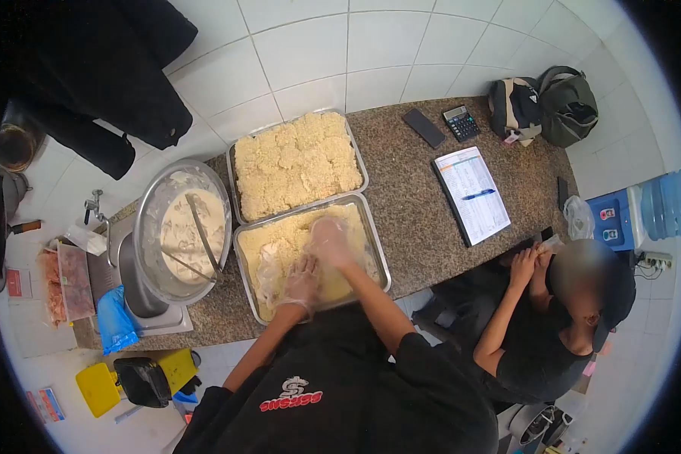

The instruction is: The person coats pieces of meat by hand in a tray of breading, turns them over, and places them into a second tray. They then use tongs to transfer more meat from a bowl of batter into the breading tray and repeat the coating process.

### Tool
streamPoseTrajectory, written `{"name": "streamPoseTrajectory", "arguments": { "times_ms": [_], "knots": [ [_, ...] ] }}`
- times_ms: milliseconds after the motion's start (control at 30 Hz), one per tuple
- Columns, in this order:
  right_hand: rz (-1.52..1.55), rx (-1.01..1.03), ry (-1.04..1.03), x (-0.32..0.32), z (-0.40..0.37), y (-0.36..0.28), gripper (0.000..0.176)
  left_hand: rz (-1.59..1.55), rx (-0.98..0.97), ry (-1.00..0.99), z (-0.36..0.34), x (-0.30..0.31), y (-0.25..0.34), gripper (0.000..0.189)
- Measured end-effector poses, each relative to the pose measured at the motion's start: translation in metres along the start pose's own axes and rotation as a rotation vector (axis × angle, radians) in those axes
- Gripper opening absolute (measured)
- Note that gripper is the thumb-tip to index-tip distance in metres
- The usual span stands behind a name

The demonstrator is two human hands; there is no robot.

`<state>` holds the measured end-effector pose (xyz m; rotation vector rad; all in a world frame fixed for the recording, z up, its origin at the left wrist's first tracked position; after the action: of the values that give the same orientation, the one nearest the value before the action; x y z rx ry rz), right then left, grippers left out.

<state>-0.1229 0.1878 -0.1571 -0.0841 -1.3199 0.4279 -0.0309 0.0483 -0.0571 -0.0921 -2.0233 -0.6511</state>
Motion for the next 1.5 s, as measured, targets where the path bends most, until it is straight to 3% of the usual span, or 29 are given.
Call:
{"name": "streamPoseTrajectory", "arguments": {
  "times_ms": [67, 100, 167, 300, 367, 400, 467, 600, 667, 700, 767, 833, 900, 967, 1000, 1067, 1200, 1267, 1300, 1367, 1400, 1467, 1500],
  "knots": [
    [0.152, -0.162, -0.375, 0.039, 0.022, -0.014, 0.034, -0.113, 0.109, -0.087, 0.014, -0.02, -0.019, 0.074],
    [0.138, -0.159, -0.348, 0.049, 0.036, -0.014, 0.034, -0.104, 0.092, -0.065, 0.018, -0.017, -0.02, 0.074],
    [0.075, -0.193, -0.348, 0.056, 0.028, -0.022, 0.03, 0.214, -0.064, -0.035, 0.006, -0.026, -0.016, 0.07],
    [0.16, -0.181, -0.385, 0.059, 0.023, -0.019, 0.031, 0.14, -0.147, -0.179, -0.003, 0.01, -0.022, 0.068],
    [0.228, -0.258, -0.421, 0.068, 0.024, -0.023, 0.031, -0.282, -0.175, -0.008, -0.004, -0.013, -0.061, 0.067],
    [0.23, -0.254, -0.414, 0.084, 0.027, -0.027, 0.031, -0.276, -0.176, -0.003, 0.001, -0.023, -0.071, 0.067],
    [0.399, -0.136, -0.335, 0.128, 0.027, -0.038, 0.032, -0.352, -0.21, 0.734, 0.001, -0.022, -0.091, 0.061],
    [0.484, 0.091, -0.161, 0.154, 0.025, -0.043, 0.032, -0.684, 0.028, 0.723, 0.009, 0.079, -0.029, 0.051],
    [0.706, 0.168, -0.207, 0.18, 0.046, -0.048, 0.033, -0.823, -0.14, 0.353, 0.025, 0.092, -0.026, 0.053],
    [0.709, 0.166, -0.209, 0.191, 0.058, -0.05, 0.033, -0.823, -0.137, 0.35, 0.037, 0.081, -0.04, 0.053],
    [0.595, -0.025, -0.491, 0.2, 0.088, -0.041, 0.034, -1.43, -0.072, -0.005, 0.072, 0.039, -0.072, 0.05],
    [0.425, -0.047, -0.403, 0.19, 0.12, -0.026, 0.034, -1.507, 0.002, 0.057, 0.086, 0.062, -0.06, 0.048],
    [0.453, 0.038, -0.307, 0.2, 0.161, -0.01, 0.038, -1.592, 0.072, 0.129, 0.102, 0.095, -0.036, 0.045],
    [0.394, -0.043, -0.343, 0.188, 0.206, 0.001, 0.038, -1.86, 0.142, 0.275, 0.117, 0.125, -0.023, 0.044],
    [0.396, -0.036, -0.352, 0.176, 0.226, 0.008, 0.038, -1.865, 0.149, 0.283, 0.134, 0.122, -0.032, 0.044],
    [0.31, 0.1, -0.339, 0.146, 0.257, 0.02, 0.035, -1.659, 0.369, 0.313, 0.168, 0.1, -0.055, 0.051],
    [0.172, 0.068, -0.479, 0.115, 0.281, 0.018, 0.03, -1.876, 0.397, 0.458, 0.147, 0.093, -0.042, 0.051],
    [0.108, 0.166, -0.064, 0.123, 0.27, 0.018, 0.029, -1.818, 0.425, 0.598, 0.125, 0.079, -0.046, 0.045],
    [0.116, 0.184, -0.086, 0.119, 0.265, 0.01, 0.029, -1.83, 0.449, 0.616, 0.122, 0.062, -0.058, 0.045],
    [0.246, -0.034, 0.019, 0.115, 0.248, 0.001, 0.052, -1.888, 0.368, 0.928, 0.116, 0.023, -0.087, 0.029],
    [0.25, -0.028, 0.011, 0.11, 0.237, -0.006, 0.052, -1.889, 0.377, 0.937, 0.112, 0.034, -0.084, 0.029],
    [0.111, 0.031, -0.036, 0.091, 0.206, -0.026, 0.058, -1.023, 0.321, 1.034, 0.101, 0.101, -0.068, 0.026],
    [0.039, 0.057, -0.057, 0.082, 0.191, -0.036, 0.062, -1.022, 0.317, 1.033, 0.103, 0.123, -0.067, 0.026]
  ]
}}
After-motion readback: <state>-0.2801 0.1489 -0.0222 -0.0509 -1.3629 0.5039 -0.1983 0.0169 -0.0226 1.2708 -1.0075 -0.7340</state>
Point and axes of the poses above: each hand's wrist, its own z-axis towards the middle knuckle, its own x-axis out of the back of the hand, y = z × x, the point moved 2 cm from there along z, towards the middle knuckle, and after that the axes turned 6 degrees about -z, right-handed, at the moved point
